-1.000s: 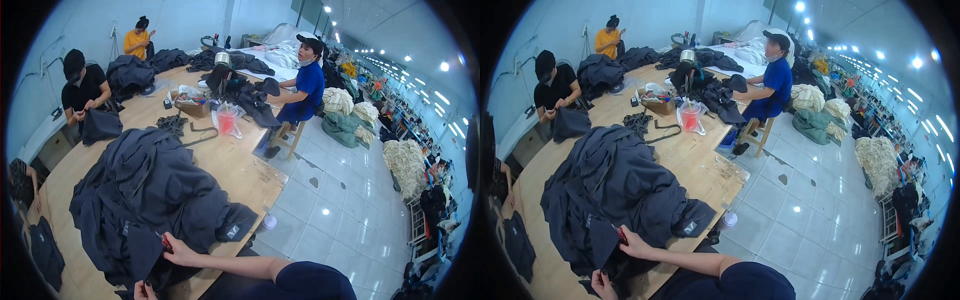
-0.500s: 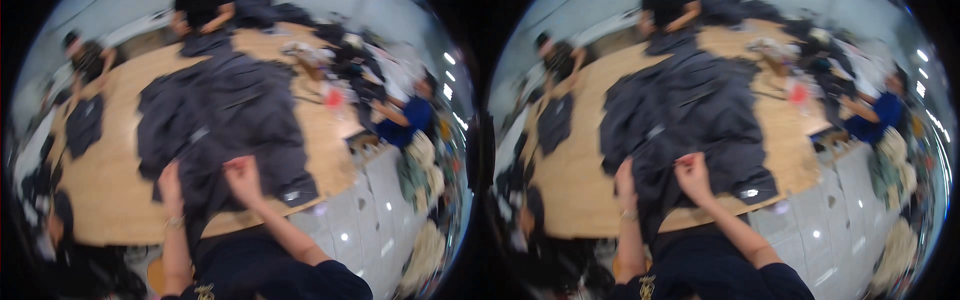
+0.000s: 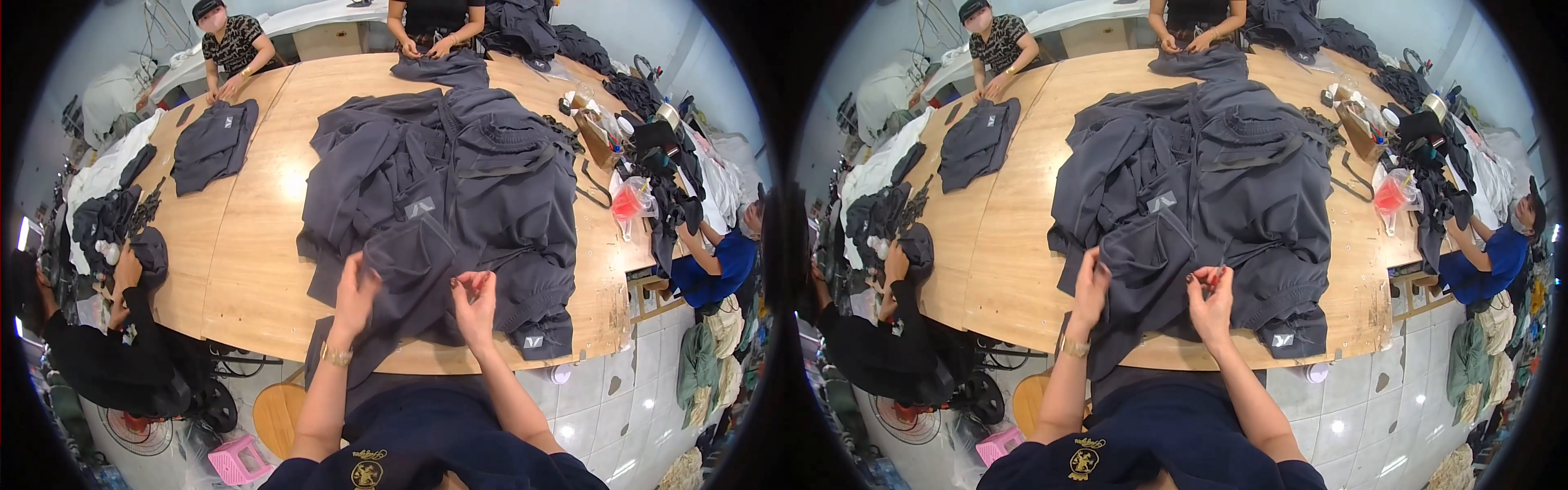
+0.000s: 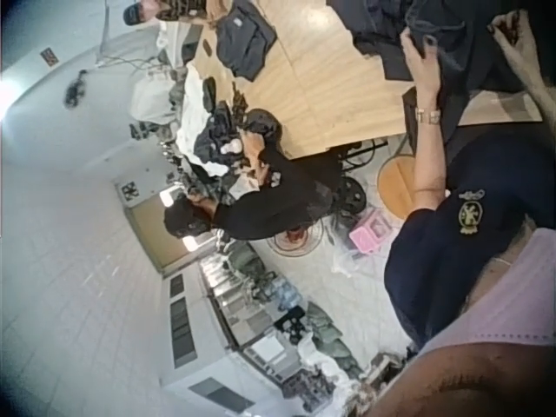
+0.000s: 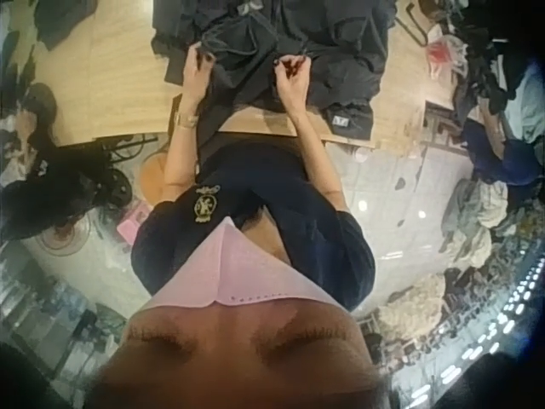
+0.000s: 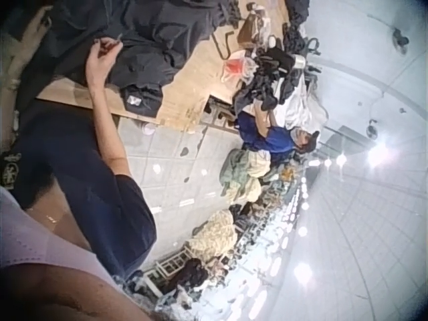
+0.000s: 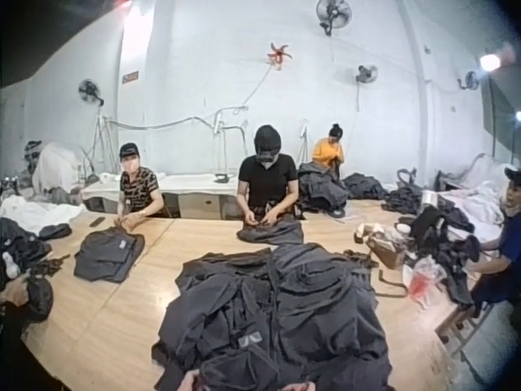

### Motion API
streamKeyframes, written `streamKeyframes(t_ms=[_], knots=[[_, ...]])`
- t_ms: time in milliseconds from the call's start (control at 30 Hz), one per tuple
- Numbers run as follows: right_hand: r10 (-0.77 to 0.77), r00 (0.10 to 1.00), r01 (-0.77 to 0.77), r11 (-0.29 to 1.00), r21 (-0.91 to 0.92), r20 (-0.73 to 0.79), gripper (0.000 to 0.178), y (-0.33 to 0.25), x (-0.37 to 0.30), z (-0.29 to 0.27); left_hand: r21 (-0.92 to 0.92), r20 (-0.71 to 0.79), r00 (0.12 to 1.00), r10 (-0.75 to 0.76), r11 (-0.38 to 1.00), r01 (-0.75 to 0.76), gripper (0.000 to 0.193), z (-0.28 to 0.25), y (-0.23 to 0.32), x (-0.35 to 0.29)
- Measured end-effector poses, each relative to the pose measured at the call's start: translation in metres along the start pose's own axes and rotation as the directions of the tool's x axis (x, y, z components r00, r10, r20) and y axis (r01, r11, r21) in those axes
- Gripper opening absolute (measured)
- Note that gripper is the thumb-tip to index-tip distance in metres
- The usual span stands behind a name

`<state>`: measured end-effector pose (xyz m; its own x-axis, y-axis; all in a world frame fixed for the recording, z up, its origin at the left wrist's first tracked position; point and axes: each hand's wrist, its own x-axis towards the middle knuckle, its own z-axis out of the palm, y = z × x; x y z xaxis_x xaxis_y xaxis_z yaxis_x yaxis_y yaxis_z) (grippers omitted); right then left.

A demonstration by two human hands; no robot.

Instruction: Trim loose threads from finished garments using small clippers.

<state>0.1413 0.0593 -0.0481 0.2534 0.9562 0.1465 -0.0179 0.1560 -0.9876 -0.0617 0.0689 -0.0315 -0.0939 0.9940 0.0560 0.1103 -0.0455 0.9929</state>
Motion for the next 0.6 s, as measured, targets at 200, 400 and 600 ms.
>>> streamKeyframes(t_ms=[200, 400, 600], knots=[[-0.144, 0.987, 0.123, 0.965, -0.232, -0.076, 0.018, 0.015, 0.008, -0.034, 0.753, 0.175, 0.964, -0.202, 0.658, 0.001, 0.033, -0.010, -0.011, -0.075], [-0.079, 0.986, 0.069, 0.995, -0.074, -0.144, 0.019, 0.053, 0.016, -0.078, 0.040, 0.376, 0.839, -0.394, 0.911, 0.410, 0.055, -0.080, 0.065, -0.060], [-0.052, 0.991, 0.037, 0.992, -0.116, -0.126, 0.016, 0.045, 0.015, -0.072, 0.227, -0.294, 0.951, -0.098, 0.959, 0.169, 0.028, -0.172, 0.125, 0.002]])
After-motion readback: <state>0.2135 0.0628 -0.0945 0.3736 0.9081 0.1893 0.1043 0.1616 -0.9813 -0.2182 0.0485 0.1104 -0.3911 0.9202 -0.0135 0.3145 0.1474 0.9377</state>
